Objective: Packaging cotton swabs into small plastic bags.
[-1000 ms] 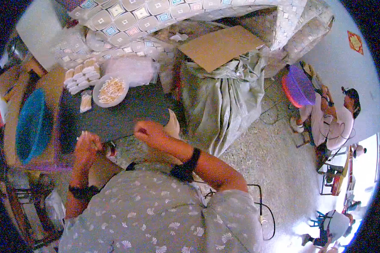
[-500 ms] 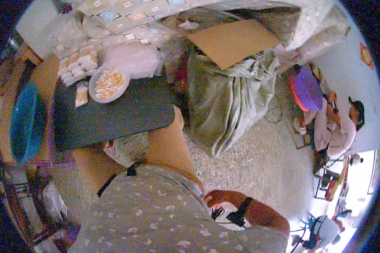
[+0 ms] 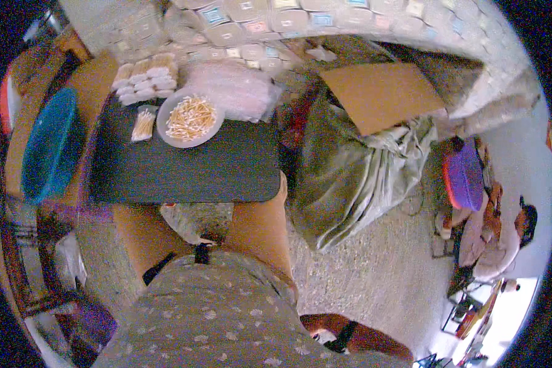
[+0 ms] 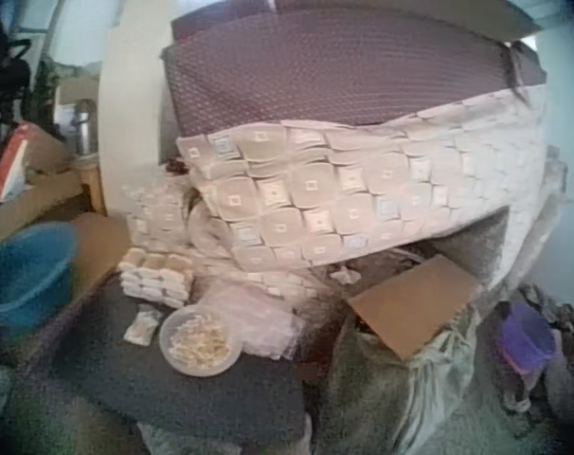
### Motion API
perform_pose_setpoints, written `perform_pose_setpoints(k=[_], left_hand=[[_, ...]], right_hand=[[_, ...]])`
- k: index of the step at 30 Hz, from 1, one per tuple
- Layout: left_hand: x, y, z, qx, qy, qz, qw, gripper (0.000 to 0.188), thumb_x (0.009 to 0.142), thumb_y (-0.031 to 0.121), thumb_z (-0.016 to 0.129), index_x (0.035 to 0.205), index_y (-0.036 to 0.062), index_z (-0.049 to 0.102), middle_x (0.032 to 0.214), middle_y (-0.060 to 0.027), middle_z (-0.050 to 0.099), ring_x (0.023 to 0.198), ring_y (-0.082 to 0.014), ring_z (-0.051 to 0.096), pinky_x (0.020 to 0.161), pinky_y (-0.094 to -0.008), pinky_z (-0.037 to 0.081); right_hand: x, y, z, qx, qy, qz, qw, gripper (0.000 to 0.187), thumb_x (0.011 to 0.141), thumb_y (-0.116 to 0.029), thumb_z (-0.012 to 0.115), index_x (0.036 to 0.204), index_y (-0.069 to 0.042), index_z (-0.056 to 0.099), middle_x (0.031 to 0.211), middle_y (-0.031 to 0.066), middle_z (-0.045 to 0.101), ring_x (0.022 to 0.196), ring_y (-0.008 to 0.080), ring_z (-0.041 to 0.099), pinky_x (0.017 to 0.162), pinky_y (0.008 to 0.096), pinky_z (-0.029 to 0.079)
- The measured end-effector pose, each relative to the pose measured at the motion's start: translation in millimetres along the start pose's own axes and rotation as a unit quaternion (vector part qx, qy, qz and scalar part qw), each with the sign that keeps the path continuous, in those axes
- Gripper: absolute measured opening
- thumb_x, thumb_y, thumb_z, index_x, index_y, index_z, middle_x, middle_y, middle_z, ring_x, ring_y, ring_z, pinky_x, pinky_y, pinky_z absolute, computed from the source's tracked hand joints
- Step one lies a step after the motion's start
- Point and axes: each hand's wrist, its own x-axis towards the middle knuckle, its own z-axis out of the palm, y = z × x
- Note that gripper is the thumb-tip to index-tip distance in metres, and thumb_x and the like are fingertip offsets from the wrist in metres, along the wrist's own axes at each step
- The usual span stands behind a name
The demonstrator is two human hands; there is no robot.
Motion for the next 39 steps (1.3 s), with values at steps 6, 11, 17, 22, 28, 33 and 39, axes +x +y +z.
perform_pose_setpoints(k=[6,11,17,22,28,33,39], left_hand=[[-29,9,16,-0.044,-0.012,-0.053,0.998,0.016,0.090,0.022,0.053,0.092,0.0065,0.054,0.070,0.0003,0.050,0.059,-0.0108,0.045,0.051,-0.0301,0.039],[-34,18,19,-0.063,-0.045,-0.067,0.995,0.017,0.090,0.022,0.053,0.093,0.0056,0.055,0.071,-0.0001,0.051,0.061,-0.0108,0.045,0.052,-0.0305,0.040],[-27,26,17,-0.075,-0.113,-0.059,0.989,0.018,0.090,0.022,0.053,0.094,0.0044,0.055,0.072,-0.0007,0.053,0.062,-0.0109,0.046,0.054,-0.0310,0.040],[-15,33,22,-0.088,-0.174,-0.041,0.980,0.020,0.090,0.022,0.053,0.094,0.0035,0.056,0.073,-0.0012,0.055,0.064,-0.0109,0.047,0.055,-0.0314,0.041],[-28,35,31,-0.124,-0.215,-0.047,0.968,0.021,0.090,0.022,0.053,0.095,0.0023,0.057,0.075,-0.0018,0.057,0.066,-0.0110,0.047,0.056,-0.0319,0.042],[-48,30,21,-0.138,-0.235,-0.059,0.960,0.022,0.089,0.022,0.053,0.096,0.0014,0.058,0.076,-0.0023,0.058,0.067,-0.0110,0.048,0.057,-0.0323,0.042],[-68,30,9,-0.154,-0.245,-0.054,0.956,0.024,0.089,0.022,0.053,0.097,0.0002,0.059,0.077,-0.0028,0.060,0.069,-0.0110,0.049,0.058,-0.0328,0.043]], right_hand=[[7,-29,-71,-0.073,-0.009,-0.008,0.997,0.051,0.079,-0.025,0.068,0.124,-0.007,0.054,0.111,0.0065,0.063,0.093,0.0191,0.060,0.081,0.0335,0.050],[11,-50,-97,-0.101,0.007,-0.025,0.995,0.049,0.080,-0.025,0.067,0.124,-0.007,0.054,0.111,0.0071,0.063,0.094,0.0193,0.059,0.081,0.0338,0.050],[8,-67,-95,-0.101,0.048,-0.043,0.993,0.047,0.081,-0.025,0.066,0.123,-0.006,0.055,0.112,0.0078,0.063,0.095,0.0196,0.059,0.082,0.0340,0.049],[-5,-78,-90,-0.099,0.088,-0.050,0.990,0.045,0.082,-0.024,0.065,0.122,-0.006,0.055,0.112,0.0084,0.063,0.096,0.0199,0.059,0.083,0.0343,0.049],[-4,-109,-105,-0.127,0.101,-0.072,0.984,0.043,0.083,-0.024,0.064,0.121,-0.005,0.056,0.112,0.0091,0.062,0.097,0.0202,0.058,0.084,0.0346,0.048],[15,-144,-114,-0.152,0.111,-0.115,0.975,0.041,0.084,-0.024,0.063,0.120,-0.005,0.056,0.113,0.0097,0.062,0.097,0.0205,0.058,0.084,0.0348,0.048],[25,-194,-128,-0.193,0.136,-0.171,0.957,0.039,0.085,-0.023,0.062,0.119,-0.004,0.057,0.113,0.0104,0.062,0.098,0.0208,0.058,0.085,0.0351,0.047]])
